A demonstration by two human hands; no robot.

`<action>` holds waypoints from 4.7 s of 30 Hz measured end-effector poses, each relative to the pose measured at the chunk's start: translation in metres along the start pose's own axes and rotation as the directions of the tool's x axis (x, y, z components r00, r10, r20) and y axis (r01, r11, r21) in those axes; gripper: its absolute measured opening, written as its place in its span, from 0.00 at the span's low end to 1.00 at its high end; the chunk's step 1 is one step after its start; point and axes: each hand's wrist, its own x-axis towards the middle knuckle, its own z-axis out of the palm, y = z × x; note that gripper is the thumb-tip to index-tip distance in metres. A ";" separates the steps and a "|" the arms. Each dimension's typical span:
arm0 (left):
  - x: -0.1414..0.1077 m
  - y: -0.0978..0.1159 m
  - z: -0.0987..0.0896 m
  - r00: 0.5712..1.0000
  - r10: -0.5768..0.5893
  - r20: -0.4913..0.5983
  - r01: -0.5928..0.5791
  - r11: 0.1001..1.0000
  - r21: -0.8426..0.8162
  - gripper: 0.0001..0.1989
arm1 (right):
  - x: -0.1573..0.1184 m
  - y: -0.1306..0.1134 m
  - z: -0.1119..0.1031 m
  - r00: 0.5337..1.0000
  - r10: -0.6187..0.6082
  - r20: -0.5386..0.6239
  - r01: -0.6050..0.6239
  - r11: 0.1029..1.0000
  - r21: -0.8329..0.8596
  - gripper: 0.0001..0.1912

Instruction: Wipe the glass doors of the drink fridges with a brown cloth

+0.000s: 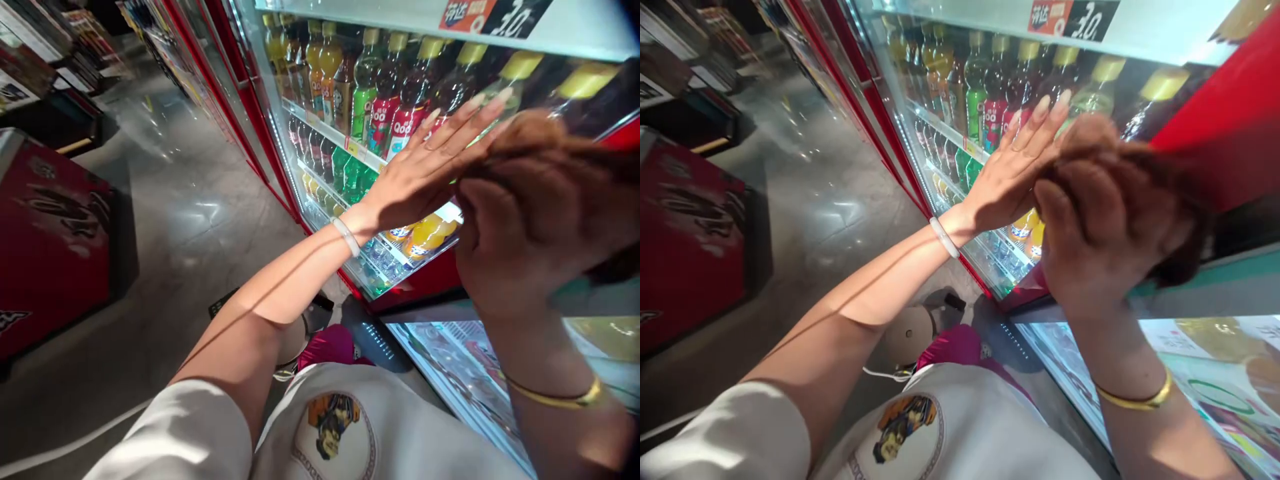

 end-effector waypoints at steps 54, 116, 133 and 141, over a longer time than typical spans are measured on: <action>-0.034 -0.059 0.123 0.733 -0.220 -0.643 -0.281 0.764 -0.581 0.36 | 0.010 -0.039 0.113 0.770 -0.076 -0.634 -0.353 0.777 -0.522 0.33; -0.109 -0.046 0.249 0.768 0.107 -0.631 -0.259 0.954 -0.153 0.34 | -0.113 -0.055 0.195 0.981 0.050 -0.186 -0.159 0.753 -0.639 0.30; -0.100 -0.082 0.243 0.720 -0.063 -0.691 -0.157 0.955 -0.250 0.35 | -0.119 -0.061 0.215 0.994 0.026 -0.108 -0.091 0.746 -0.660 0.32; -0.077 -0.095 0.241 0.685 -0.102 -0.722 -0.116 0.962 -0.246 0.36 | -0.012 -0.074 0.228 0.908 -0.004 -0.419 -0.257 0.784 -0.565 0.28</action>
